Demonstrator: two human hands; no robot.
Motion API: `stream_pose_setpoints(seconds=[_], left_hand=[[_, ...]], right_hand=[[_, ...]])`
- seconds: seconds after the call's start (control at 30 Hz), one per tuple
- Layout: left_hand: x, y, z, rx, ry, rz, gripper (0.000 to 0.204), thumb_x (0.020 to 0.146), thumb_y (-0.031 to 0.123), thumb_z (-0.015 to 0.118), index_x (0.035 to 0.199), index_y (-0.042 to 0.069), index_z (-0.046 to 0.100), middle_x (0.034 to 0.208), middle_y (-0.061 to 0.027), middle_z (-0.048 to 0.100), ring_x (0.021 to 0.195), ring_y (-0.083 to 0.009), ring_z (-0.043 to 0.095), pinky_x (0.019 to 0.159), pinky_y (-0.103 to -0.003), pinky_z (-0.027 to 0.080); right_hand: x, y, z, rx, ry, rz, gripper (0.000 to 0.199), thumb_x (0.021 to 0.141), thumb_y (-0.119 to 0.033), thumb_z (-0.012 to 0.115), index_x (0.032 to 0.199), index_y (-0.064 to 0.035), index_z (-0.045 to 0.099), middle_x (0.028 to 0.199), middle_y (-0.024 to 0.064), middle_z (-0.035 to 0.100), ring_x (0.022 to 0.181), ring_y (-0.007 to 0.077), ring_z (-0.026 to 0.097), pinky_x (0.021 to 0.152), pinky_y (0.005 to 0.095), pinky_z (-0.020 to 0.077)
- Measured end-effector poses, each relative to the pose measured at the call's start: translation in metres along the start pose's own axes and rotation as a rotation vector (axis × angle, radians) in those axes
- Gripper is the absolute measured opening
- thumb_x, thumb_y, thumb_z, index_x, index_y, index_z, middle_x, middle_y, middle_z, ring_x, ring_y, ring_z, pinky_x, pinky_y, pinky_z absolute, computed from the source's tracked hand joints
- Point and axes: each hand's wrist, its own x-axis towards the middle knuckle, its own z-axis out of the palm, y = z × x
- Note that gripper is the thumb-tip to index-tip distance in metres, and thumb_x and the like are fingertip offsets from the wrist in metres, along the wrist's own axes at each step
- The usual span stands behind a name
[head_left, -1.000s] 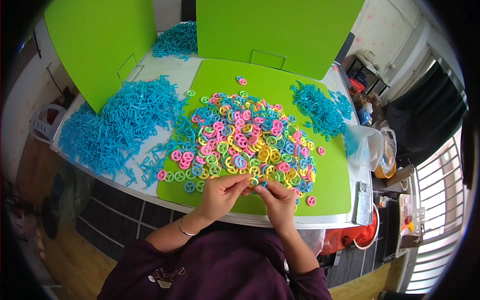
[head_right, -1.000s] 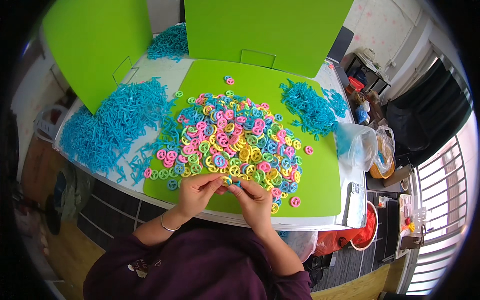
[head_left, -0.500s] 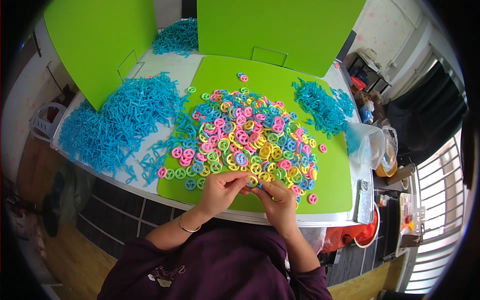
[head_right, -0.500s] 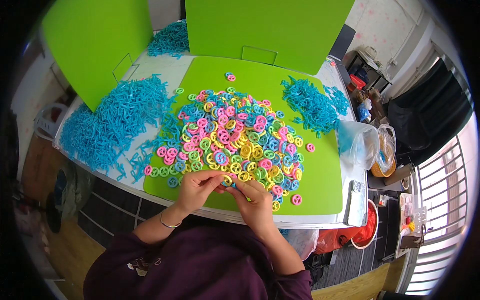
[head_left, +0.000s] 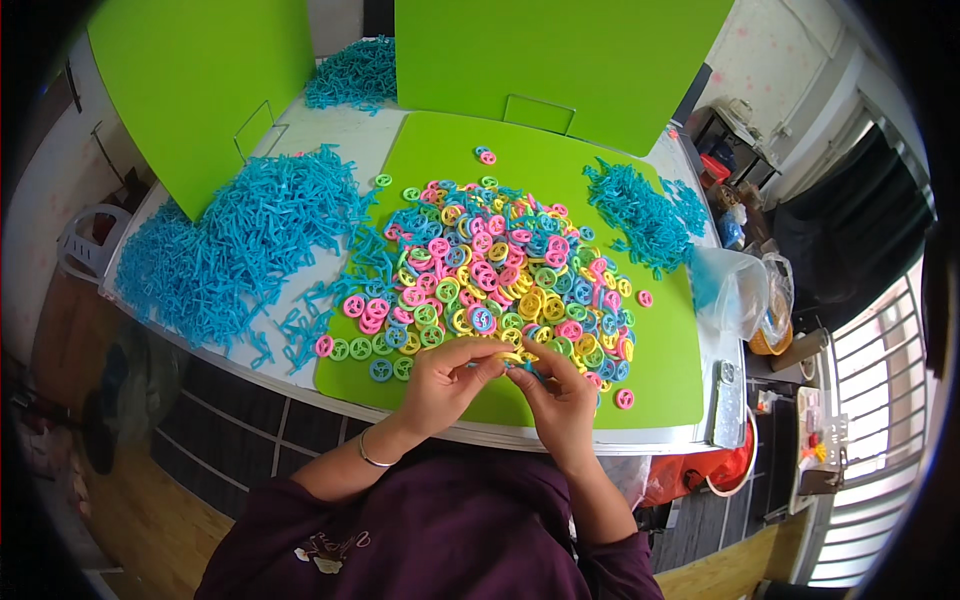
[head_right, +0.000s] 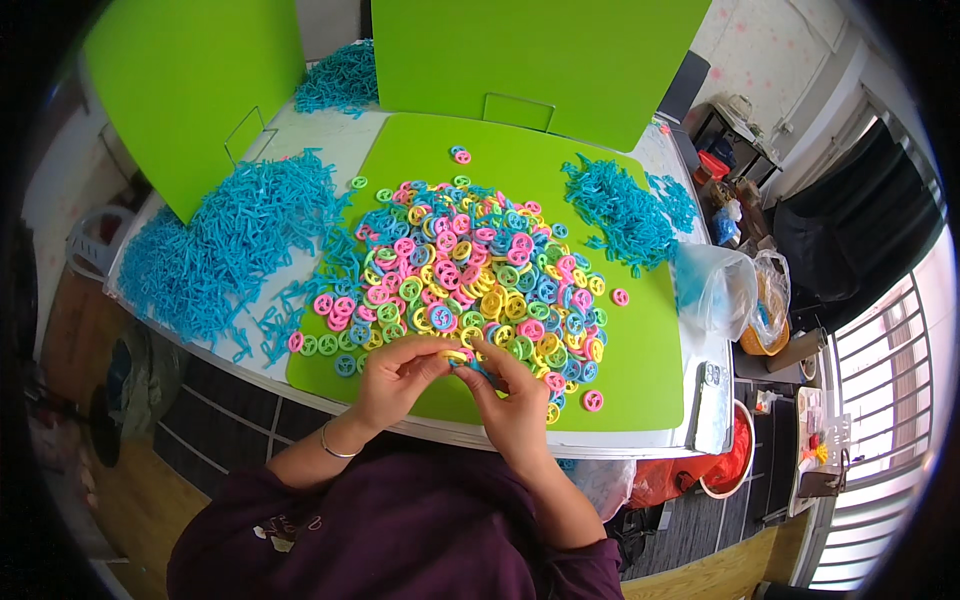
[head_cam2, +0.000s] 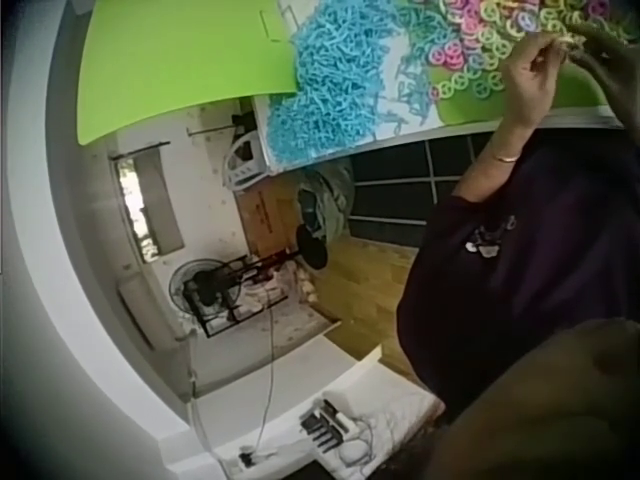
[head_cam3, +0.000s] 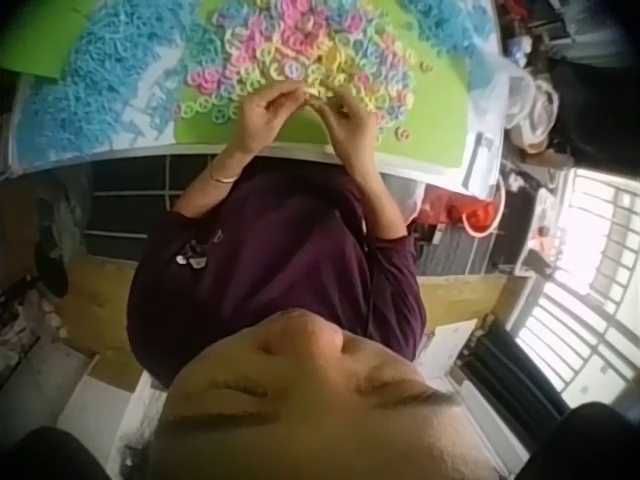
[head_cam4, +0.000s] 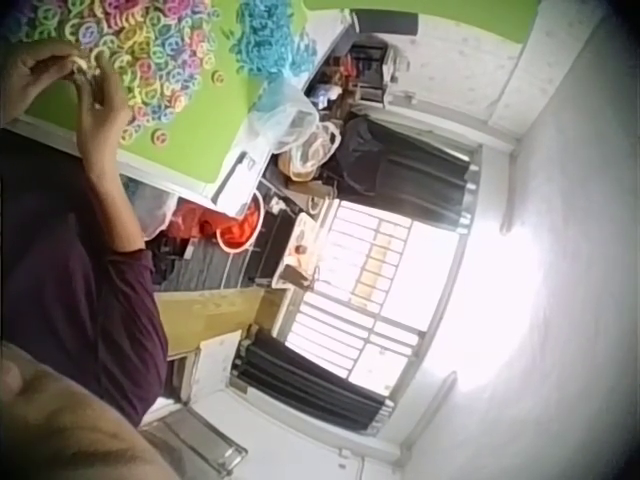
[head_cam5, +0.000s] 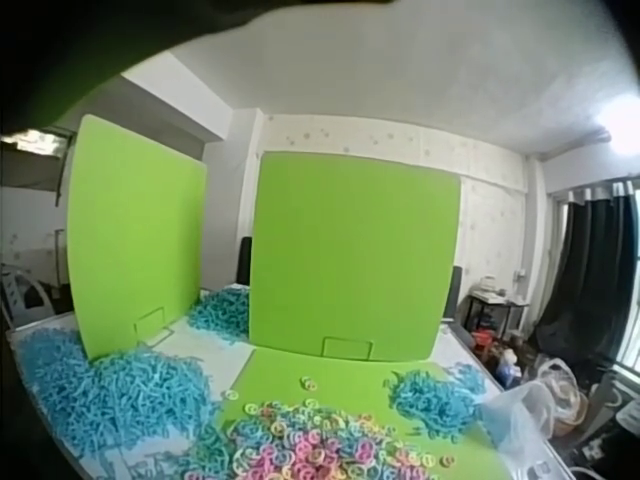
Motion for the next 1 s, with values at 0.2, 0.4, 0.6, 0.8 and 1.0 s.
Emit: stream_pose_setpoints(seconds=[0.2,0.4,0.6,0.8,1.0], left_hand=[[0.006,0.007,-0.012,-0.371,-0.026,-0.414,0.022,0.09,0.009,0.063,0.11,0.002,0.061,0.098,-0.0035,0.066,0.09,-0.0102,0.063,0.075,-0.025,0.053],[0.004,0.009,-0.014,-0.443,-0.167,-0.651,0.024,0.09,0.013,0.062,0.112,0.004,0.061,0.097,-0.0019,0.066,0.086,-0.0071,0.062,0.07,-0.023,0.053],[0.01,0.018,-0.044,0.679,0.024,-0.039,0.028,0.082,0.015,0.07,0.109,0.009,0.067,0.09,-0.0032,0.062,0.083,-0.0139,0.058,0.071,-0.028,0.047],[0.015,0.013,-0.074,1.053,-0.105,0.063,0.025,0.071,0.017,0.076,0.096,0.015,0.072,0.09,-0.0038,0.051,0.09,-0.0214,0.051,0.081,-0.034,0.042],[0.023,0.015,-0.067,1.121,0.079,0.185,0.027,0.071,0.017,0.076,0.097,0.015,0.072,0.093,-0.0041,0.053,0.093,-0.0215,0.051,0.082,-0.034,0.042]], right_hand=[[-0.008,0.01,-0.003,0.099,0.007,-0.11,0.039,0.08,-0.005,0.072,0.118,-0.0058,0.061,0.095,0.0082,0.064,0.083,0.0151,0.063,0.07,0.0254,0.0519],[0.011,0.001,-0.035,-0.689,-0.198,-1.05,0.034,0.066,-0.006,0.076,0.098,-0.0141,0.07,0.109,0.0077,0.065,0.104,0.0242,0.058,0.084,0.0378,0.0507],[-0.002,0.008,-0.031,-0.11,-0.127,-0.454,0.016,0.08,-0.005,0.067,0.096,-0.0062,0.066,0.093,0.0056,0.067,0.089,0.021,0.063,0.078,0.0308,0.0489],[0.003,0.019,-0.036,0.355,-0.251,0.106,0.025,0.098,-0.02,0.051,0.105,0.0026,0.059,0.098,0.0087,0.066,0.089,0.0106,0.058,0.079,0.025,0.0455],[0.003,0.028,-0.028,0.823,-0.23,0.189,0.026,0.099,-0.022,0.048,0.106,0.0009,0.057,0.108,0.0137,0.064,0.1,0.0219,0.061,0.088,0.0355,0.0482]])
